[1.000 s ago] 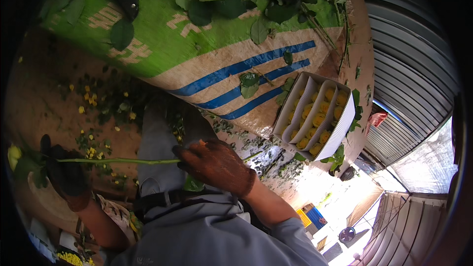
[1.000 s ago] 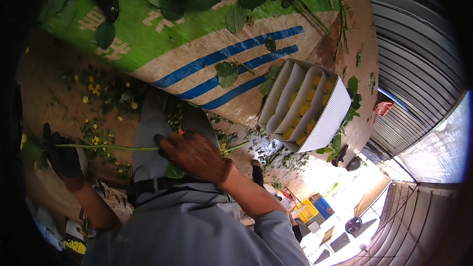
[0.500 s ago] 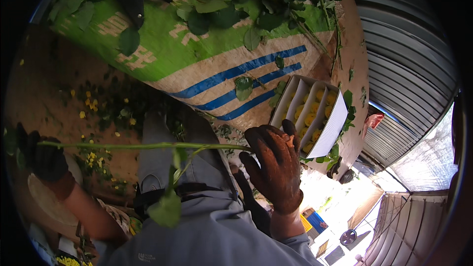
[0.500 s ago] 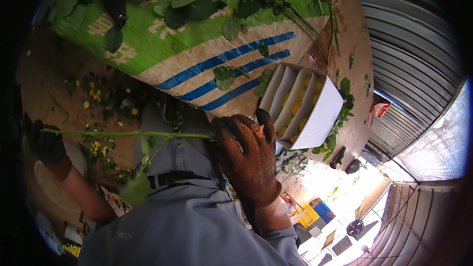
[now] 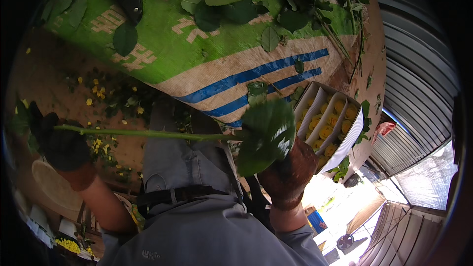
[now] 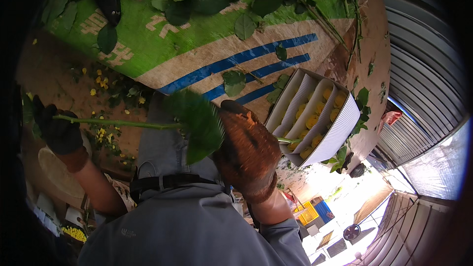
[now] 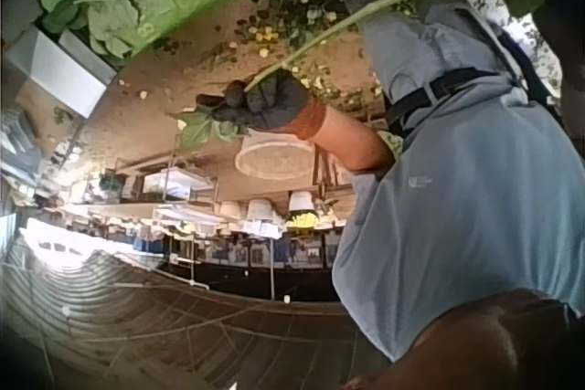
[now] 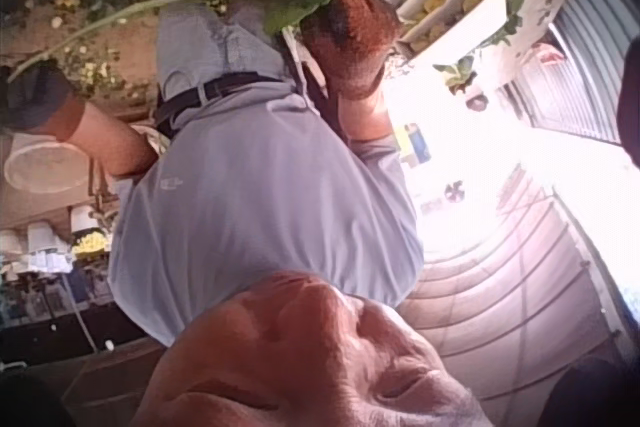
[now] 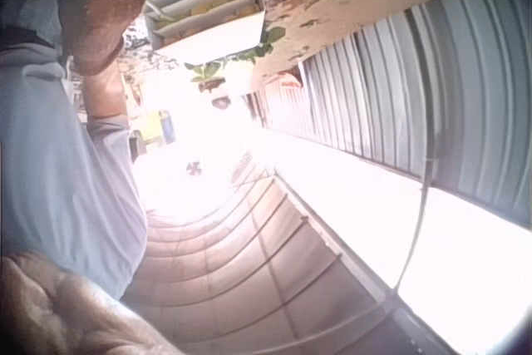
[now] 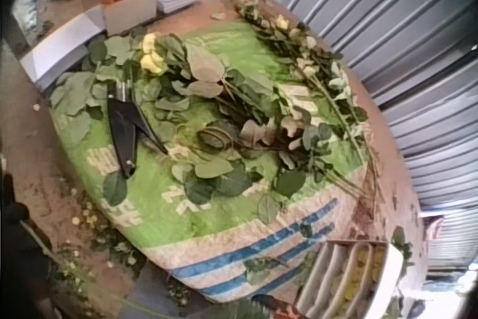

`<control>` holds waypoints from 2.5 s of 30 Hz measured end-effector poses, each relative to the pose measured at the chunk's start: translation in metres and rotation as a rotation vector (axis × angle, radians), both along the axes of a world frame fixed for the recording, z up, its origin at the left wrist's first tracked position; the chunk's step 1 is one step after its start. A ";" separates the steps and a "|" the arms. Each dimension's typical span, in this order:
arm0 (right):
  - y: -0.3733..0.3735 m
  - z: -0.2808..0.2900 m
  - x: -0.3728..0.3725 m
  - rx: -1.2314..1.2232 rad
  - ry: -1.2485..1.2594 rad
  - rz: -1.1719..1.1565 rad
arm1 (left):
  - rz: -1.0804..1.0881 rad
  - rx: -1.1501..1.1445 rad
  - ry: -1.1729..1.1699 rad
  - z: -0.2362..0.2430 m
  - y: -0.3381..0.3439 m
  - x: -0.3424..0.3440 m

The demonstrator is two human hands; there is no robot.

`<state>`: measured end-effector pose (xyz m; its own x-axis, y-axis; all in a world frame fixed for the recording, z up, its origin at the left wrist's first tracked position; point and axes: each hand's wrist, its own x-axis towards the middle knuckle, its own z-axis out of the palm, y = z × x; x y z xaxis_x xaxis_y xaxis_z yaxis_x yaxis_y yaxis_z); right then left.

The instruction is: The person arranges yellow roses into a white box, trims stems with shears, and bundles greenery with rubber bands. They place the box on a table, adjust the arrangement, and hand it to another person. The person then repeats the process with another set of roses and greenery.

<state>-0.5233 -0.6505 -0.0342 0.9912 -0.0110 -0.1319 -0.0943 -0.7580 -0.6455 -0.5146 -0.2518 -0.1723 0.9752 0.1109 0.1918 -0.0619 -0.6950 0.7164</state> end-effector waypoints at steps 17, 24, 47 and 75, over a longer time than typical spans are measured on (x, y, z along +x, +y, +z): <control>0.018 0.016 0.004 -0.169 -0.082 0.422 | -0.232 0.752 -0.152 -0.004 0.056 -0.007; 0.002 0.008 0.009 -0.360 -0.142 0.295 | -0.337 0.640 -0.196 0.003 -0.015 0.010; -0.067 -0.002 -0.018 -0.443 -0.282 -0.144 | -0.083 -0.292 -0.178 0.009 -0.123 0.049; -0.361 0.074 -0.174 -0.288 -0.069 -0.453 | 0.085 -0.594 0.377 0.052 -0.344 0.001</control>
<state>-0.6970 -1.0111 0.0402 0.8852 -0.4652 0.0049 -0.4172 -0.7984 -0.4341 -0.5134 -0.5958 -0.1205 0.9466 0.1706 -0.2735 0.3018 -0.1710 0.9379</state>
